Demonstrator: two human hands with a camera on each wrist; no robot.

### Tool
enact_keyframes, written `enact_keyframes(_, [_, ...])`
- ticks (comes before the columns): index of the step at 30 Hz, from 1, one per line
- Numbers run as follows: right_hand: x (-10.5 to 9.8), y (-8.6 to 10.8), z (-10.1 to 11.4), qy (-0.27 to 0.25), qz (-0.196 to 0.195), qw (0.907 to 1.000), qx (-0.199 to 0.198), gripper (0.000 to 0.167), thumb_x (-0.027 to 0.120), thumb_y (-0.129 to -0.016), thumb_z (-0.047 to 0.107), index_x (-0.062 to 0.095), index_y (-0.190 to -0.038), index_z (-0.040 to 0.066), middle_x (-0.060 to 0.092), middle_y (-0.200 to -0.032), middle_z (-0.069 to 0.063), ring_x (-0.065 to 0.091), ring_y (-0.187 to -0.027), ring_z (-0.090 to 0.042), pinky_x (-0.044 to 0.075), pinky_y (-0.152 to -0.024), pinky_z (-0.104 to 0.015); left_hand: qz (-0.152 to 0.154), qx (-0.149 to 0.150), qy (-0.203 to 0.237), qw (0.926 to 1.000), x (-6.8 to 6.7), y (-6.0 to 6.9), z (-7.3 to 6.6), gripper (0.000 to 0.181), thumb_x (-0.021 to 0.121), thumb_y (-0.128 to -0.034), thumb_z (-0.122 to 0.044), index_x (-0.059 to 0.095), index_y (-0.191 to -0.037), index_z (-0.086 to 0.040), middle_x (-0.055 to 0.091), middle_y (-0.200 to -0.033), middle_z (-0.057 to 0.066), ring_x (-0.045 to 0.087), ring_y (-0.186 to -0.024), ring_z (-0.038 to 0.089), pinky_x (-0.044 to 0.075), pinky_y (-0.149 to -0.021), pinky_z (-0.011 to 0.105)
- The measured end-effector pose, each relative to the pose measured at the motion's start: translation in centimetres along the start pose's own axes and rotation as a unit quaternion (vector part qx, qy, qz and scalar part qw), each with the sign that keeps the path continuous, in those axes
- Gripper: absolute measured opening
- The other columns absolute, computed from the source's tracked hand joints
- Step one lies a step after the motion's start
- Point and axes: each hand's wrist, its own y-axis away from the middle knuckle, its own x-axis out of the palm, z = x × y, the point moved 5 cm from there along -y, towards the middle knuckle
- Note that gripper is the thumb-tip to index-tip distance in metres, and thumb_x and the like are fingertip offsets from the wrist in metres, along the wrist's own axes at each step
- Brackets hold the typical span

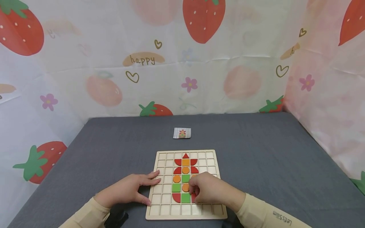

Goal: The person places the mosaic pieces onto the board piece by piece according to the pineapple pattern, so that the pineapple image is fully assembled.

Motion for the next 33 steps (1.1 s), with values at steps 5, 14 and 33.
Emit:
enact_keyframes(5, [-0.3, 0.1, 0.1, 0.026, -0.005, 0.9997, -0.001, 0.022, 0.077, -0.067, 0.006, 0.06, -0.071, 0.02, 0.051, -0.062, 0.011, 0.046, -0.058, -0.003, 0.041, -0.052, -0.021, -0.002, 0.004, 0.004, 1.0, -0.2, 0.2, -0.1, 0.078, 0.071, -0.0666, -0.053, 0.047, -0.134, -0.024, 0.032, -0.146, -0.005, 0.037, -0.129, 0.015, 0.034, -0.101, 0.04])
enact_keyframes(14, [-0.5, 0.1, -0.6, 0.021, -0.006, 0.9996, 0.019, 0.023, 0.077, -0.067, 0.007, 0.057, -0.067, 0.017, 0.05, -0.059, 0.01, 0.046, -0.057, -0.006, 0.04, -0.051, -0.022, -0.005, 0.002, 0.005, 1.0, -0.2, 0.4, 0.0, 0.078, 0.072, -0.0662, -0.052, 0.047, -0.134, -0.023, 0.033, -0.145, -0.004, 0.037, -0.129, 0.015, 0.035, -0.101, 0.04])
enact_keyframes(33, [-2.4, -0.4, -1.8, -0.018, -0.011, 0.9989, 0.042, 0.017, 0.076, -0.071, 0.01, 0.059, -0.071, 0.015, 0.054, -0.063, 0.006, 0.05, -0.058, -0.01, 0.043, -0.051, -0.025, 0.0, -0.012, 0.013, 0.9998, -0.5, -0.1, 0.7, 0.078, 0.073, -0.0649, -0.052, 0.048, -0.133, -0.024, 0.034, -0.144, -0.008, 0.037, -0.128, 0.013, 0.035, -0.101, 0.038])
